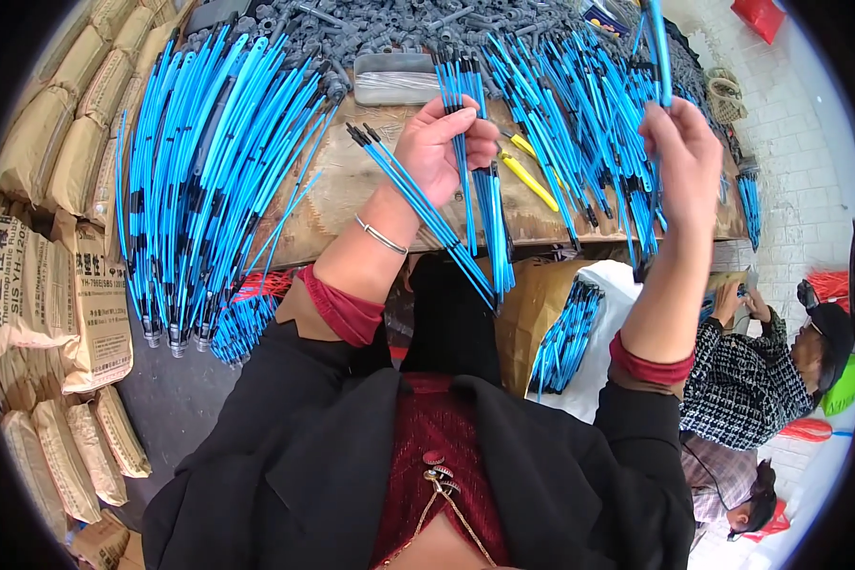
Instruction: The person inserts blue wires into connector bases and secures them using pliers.
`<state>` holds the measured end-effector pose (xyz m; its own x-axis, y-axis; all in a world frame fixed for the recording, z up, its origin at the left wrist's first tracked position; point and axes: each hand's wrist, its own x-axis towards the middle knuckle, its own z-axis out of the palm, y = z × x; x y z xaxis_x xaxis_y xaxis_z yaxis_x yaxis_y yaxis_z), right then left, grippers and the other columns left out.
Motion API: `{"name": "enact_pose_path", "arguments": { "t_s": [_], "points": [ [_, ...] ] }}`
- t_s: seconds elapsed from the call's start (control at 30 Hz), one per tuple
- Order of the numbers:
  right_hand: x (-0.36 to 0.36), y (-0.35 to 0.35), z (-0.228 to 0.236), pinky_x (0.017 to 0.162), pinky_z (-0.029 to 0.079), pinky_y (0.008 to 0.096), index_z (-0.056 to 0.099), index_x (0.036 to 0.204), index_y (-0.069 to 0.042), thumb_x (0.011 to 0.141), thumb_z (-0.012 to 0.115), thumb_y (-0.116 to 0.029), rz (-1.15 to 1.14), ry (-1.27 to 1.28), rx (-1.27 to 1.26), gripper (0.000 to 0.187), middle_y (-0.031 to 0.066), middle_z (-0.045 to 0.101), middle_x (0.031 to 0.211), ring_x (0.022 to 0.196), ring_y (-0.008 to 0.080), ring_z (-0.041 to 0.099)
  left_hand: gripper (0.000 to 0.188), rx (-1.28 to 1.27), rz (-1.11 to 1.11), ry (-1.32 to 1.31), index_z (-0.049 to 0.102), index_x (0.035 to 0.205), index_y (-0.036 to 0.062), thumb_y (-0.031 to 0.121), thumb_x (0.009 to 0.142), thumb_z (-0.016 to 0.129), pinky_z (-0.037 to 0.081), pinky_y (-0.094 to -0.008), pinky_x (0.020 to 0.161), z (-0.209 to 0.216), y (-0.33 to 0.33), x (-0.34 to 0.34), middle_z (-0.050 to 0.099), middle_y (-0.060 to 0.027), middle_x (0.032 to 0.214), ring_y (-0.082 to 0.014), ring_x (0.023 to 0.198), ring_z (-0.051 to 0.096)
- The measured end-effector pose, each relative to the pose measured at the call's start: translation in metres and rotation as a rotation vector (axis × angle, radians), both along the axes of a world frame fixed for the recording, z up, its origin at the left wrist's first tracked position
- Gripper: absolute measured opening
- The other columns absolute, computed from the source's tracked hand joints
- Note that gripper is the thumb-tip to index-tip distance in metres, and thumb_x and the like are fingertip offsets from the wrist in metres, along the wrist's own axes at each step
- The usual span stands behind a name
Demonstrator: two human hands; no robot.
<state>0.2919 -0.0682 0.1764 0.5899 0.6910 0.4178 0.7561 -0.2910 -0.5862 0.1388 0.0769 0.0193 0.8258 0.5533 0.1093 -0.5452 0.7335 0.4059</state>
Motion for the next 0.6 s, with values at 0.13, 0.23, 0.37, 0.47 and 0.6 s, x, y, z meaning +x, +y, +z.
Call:
{"name": "enact_pose_path", "arguments": {
  "t_s": [0.13, 0.23, 0.37, 0.47, 0.6],
  "points": [
    [-0.041, -0.017, -0.005, 0.048, 0.039, 0.0210, 0.057, 0.088, -0.002, 0.086, 0.055, -0.013, 0.413, 0.663, 0.098, 0.012, 0.0033, 0.060, 0.070, 0.054, 0.0067, 0.050, 0.013, -0.032, -0.096, -0.039, 0.058, 0.098, 0.0063, 0.013, 0.088, 0.052, 0.055, -0.0346, 0.061, 0.013, -0.012, 0.005, 0.065, -0.0166, 0.084, -0.0255, 0.071, 0.065],
    [-0.064, -0.005, -0.037, 0.051, 0.040, 0.0210, 0.055, 0.090, -0.002, 0.086, 0.055, -0.011, 0.346, 0.669, -0.068, 0.010, 0.0045, 0.060, 0.069, 0.054, 0.0069, 0.050, 0.017, 0.037, -0.236, -0.238, 0.057, 0.102, 0.0059, 0.015, 0.088, 0.053, 0.054, -0.0349, 0.062, 0.002, -0.011, 0.005, 0.065, -0.0171, 0.086, -0.0251, 0.071, 0.065],
    [-0.072, 0.006, -0.072, 0.058, 0.043, 0.0210, 0.055, 0.094, -0.004, 0.085, 0.055, -0.005, 0.259, 0.829, 0.027, 0.009, 0.0048, 0.062, 0.082, 0.069, 0.0089, 0.056, 0.021, 0.237, -0.131, -0.175, 0.055, 0.108, 0.0078, 0.014, 0.089, 0.052, 0.050, -0.0323, 0.057, -0.002, -0.012, 0.003, 0.063, -0.0138, 0.083, -0.0216, 0.066, 0.061],
    [-0.071, 0.005, -0.093, 0.062, 0.045, 0.0213, 0.055, 0.098, -0.005, 0.084, 0.055, -0.003, 0.280, 1.041, 0.280, 0.014, 0.0044, 0.063, 0.090, 0.079, 0.0104, 0.059, 0.022, 0.254, -0.058, -0.130, 0.055, 0.109, 0.0076, 0.014, 0.088, 0.053, 0.048, -0.0306, 0.054, 0.001, -0.013, 0.001, 0.062, -0.0122, 0.080, -0.0196, 0.063, 0.059],
    [-0.047, -0.017, -0.109, 0.067, 0.047, 0.0259, 0.059, 0.095, -0.004, 0.084, 0.055, -0.002, 0.619, 1.002, 0.476, 0.012, 0.0039, 0.062, 0.100, 0.093, 0.0150, 0.058, 0.021, 0.073, -0.174, -0.228, 0.057, 0.104, 0.0048, 0.012, 0.085, 0.057, 0.049, -0.0287, 0.052, 0.011, -0.012, -0.007, 0.062, -0.0110, 0.075, -0.0180, 0.060, 0.059]
  ]
}}
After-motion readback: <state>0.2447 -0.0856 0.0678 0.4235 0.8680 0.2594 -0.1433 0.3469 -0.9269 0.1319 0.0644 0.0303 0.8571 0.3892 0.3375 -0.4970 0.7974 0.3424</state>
